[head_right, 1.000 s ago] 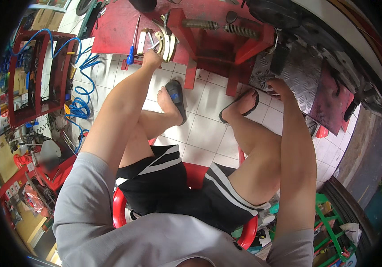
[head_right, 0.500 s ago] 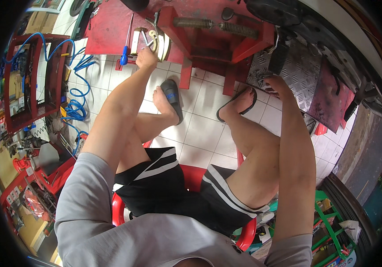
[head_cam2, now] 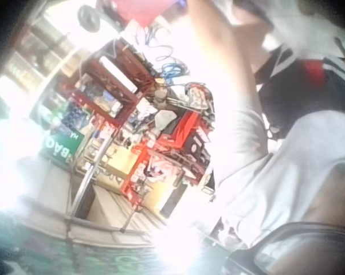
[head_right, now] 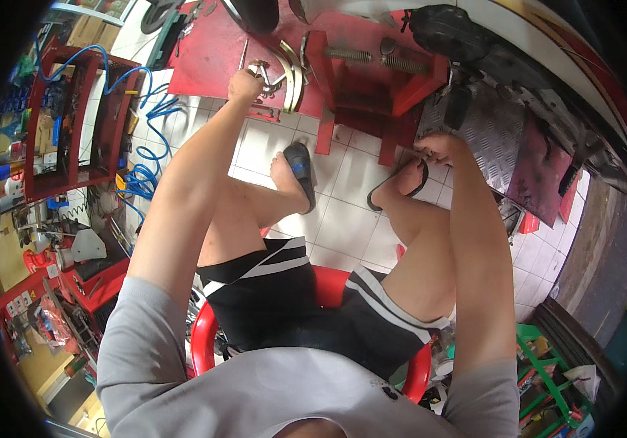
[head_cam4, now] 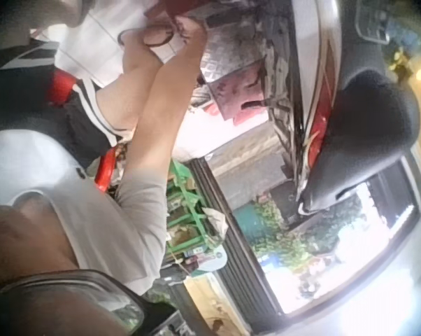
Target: The person sits on a low stool and works on the brake assembly of a scooter. They handle brake shoes and springs, placing them into a red bench vise and manipulating them with their hands.
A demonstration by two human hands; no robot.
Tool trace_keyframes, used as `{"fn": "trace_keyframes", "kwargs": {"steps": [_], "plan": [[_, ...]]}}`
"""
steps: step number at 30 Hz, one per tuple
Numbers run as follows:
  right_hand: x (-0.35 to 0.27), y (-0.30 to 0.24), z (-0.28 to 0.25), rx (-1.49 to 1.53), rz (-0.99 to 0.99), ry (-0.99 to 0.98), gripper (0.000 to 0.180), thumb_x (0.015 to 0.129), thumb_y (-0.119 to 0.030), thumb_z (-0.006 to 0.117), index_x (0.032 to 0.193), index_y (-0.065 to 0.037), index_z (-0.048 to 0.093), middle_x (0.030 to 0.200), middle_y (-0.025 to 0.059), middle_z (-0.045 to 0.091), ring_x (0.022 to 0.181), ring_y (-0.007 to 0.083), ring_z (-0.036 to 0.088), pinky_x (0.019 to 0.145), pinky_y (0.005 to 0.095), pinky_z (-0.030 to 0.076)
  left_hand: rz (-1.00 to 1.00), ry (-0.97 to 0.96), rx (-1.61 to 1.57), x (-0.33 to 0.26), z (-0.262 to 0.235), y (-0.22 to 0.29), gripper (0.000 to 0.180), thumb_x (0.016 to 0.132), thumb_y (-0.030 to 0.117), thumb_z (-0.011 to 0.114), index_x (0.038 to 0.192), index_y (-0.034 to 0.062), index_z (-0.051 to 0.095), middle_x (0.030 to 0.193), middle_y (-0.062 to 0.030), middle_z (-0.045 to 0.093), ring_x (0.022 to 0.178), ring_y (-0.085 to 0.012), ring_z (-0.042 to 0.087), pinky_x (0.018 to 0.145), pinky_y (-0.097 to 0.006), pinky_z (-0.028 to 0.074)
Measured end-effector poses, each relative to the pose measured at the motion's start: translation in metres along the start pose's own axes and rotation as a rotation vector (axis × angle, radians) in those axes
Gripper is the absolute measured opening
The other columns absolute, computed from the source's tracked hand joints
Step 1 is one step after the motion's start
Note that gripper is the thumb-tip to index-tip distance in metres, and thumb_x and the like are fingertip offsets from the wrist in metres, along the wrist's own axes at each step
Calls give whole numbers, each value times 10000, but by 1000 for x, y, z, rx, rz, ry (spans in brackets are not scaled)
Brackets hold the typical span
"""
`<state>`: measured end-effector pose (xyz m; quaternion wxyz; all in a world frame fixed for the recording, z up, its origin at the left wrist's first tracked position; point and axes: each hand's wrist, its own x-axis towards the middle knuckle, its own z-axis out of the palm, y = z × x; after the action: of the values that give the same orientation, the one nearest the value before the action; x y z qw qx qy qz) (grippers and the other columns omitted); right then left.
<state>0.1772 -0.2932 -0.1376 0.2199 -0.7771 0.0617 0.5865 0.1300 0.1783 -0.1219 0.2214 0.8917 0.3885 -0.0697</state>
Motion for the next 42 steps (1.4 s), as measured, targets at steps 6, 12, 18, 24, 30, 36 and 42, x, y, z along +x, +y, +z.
{"fn": "trace_keyframes", "kwargs": {"steps": [6,12,18,24,30,36,42], "plan": [[-17,-33,43,-379,-92,-193,495,906,-477,549,1229,-104,593,1159,83,642,979,218,625,842,380,502,245,-509,108,-50,-62,36,292,743,154,741,934,-57,676,821,-144,704,689,-174,703,509,-282,558],[-103,-127,77,-620,-481,3,474,949,-456,487,1147,-54,640,985,98,680,871,192,648,789,324,512,574,-984,-152,-126,-86,53,223,837,47,648,1015,-87,648,868,-130,690,753,-178,684,693,-294,580],[-133,-113,101,182,-596,-25,519,981,-462,437,1165,-17,630,931,116,693,808,204,675,760,325,514,636,-935,-427,-147,-74,61,269,887,47,632,1100,-116,615,927,-159,691,792,-197,693,721,-292,582],[-127,-127,77,-108,-510,-31,410,972,-366,479,1146,-28,631,926,91,687,817,185,663,758,317,516,693,-951,-359,-124,-77,80,234,917,17,562,1120,-86,615,988,-127,683,825,-172,673,743,-283,582],[-118,-125,75,-183,-597,-115,324,947,-241,505,1149,-10,611,934,78,666,832,168,638,765,315,512,628,-1022,-391,-122,-71,85,284,944,46,518,1206,-56,558,1008,-115,669,873,-169,648,796,-306,556],[-134,-119,83,38,-630,-177,360,951,-249,531,1226,-20,565,990,73,663,858,169,628,788,333,505,644,-1084,-464,-138,-78,98,265,959,48,480,1199,-34,554,1047,-115,645,921,-175,630,835,-319,542],[-150,-126,75,388,-729,-345,331,945,-387,572,1039,-77,640,948,18,688,891,128,630,746,293,458,645,-1203,-686,-141,-69,99,224,967,70,487,1163,-12,559,999,-82,623,947,-186,625,887,-322,519]]}}
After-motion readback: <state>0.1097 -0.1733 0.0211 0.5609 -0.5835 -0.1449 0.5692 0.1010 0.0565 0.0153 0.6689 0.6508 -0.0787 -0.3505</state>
